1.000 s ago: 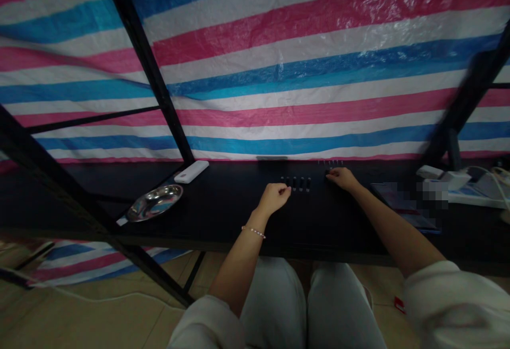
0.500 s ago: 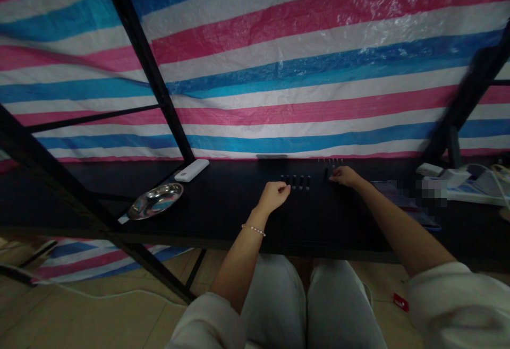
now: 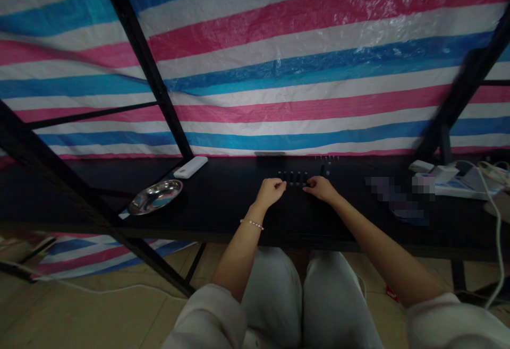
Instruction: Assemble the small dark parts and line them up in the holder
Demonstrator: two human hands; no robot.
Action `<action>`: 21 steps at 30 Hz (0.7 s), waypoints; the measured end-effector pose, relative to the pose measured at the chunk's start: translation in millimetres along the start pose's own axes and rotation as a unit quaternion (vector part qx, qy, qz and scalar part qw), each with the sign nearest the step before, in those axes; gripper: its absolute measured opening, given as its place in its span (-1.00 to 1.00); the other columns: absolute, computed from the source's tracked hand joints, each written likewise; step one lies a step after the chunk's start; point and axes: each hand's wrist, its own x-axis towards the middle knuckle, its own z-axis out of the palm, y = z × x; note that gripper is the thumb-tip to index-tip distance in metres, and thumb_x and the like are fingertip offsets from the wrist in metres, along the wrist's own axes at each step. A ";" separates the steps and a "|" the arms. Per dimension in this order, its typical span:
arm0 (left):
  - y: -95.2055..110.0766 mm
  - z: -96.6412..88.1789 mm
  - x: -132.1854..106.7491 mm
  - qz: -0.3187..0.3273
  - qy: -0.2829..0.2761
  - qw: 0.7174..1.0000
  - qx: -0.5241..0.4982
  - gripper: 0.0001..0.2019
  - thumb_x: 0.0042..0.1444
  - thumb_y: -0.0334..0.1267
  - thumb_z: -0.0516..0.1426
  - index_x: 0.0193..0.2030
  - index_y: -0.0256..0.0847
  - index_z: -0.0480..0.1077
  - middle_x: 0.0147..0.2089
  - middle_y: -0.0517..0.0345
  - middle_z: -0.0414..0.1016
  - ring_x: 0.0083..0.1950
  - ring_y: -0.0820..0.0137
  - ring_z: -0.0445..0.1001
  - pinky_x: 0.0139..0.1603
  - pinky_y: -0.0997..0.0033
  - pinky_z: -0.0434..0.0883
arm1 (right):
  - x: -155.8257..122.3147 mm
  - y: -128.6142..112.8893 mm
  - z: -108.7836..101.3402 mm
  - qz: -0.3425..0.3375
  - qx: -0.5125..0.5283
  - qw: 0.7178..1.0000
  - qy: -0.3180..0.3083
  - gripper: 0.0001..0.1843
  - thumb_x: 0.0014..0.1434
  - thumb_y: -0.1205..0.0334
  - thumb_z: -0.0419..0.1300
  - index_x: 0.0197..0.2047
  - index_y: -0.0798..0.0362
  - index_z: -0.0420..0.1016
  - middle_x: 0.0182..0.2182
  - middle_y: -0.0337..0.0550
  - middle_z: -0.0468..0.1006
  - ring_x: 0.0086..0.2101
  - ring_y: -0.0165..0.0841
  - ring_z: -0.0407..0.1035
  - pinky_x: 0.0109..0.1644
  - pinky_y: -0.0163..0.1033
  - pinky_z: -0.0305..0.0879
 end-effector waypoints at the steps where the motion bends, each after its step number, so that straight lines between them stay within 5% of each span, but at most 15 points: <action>1: 0.0 -0.1 0.0 0.004 0.001 1.000 0.002 -0.68 0.06 -0.19 -0.01 -0.58 -0.31 0.39 -0.64 0.22 0.28 -0.55 0.53 0.22 -0.50 0.53 0.12 | 0.7 -2.3 2.7 0.007 0.002 1.000 0.006 -0.74 -0.16 0.08 0.29 -0.43 0.10 0.53 -0.56 -0.14 0.49 -0.50 -0.36 0.38 -0.41 -0.32 0.26; 13: 8.4 5.1 2.8 -0.002 -0.007 0.999 -0.038 -0.67 0.07 -0.16 -0.01 -0.53 -0.33 0.42 -0.68 0.24 0.24 -0.58 0.54 0.22 -0.52 0.55 0.16 | -3.8 -0.6 14.3 0.025 -0.010 0.991 0.135 -0.80 0.00 0.14 0.12 -0.47 0.10 0.43 -0.48 -0.13 0.44 -0.45 -0.36 0.33 -0.36 -0.29 0.21; 17: 19.7 6.3 9.9 -0.008 -0.008 0.995 -0.103 -0.64 0.02 -0.09 0.07 -0.19 -0.35 0.46 -0.61 0.22 0.34 -0.59 0.56 0.24 -0.53 0.55 0.21 | -15.2 -8.4 4.2 -0.093 -0.012 0.970 0.223 -0.79 0.12 0.15 0.01 -0.34 0.10 0.36 -0.43 -0.10 0.40 -0.41 -0.34 0.30 -0.33 -0.27 0.21; 21: 29.7 9.7 13.9 -0.007 -0.046 0.979 -0.197 -0.47 -0.08 -0.06 0.16 0.04 -0.27 0.33 -0.49 0.23 0.40 -0.66 0.63 0.19 -0.64 0.58 0.16 | -24.5 -21.3 -2.9 -0.233 -0.073 0.947 0.210 -0.79 0.18 0.19 -0.06 -0.30 0.10 0.32 -0.43 -0.07 0.38 -0.39 -0.30 0.28 -0.30 -0.22 0.19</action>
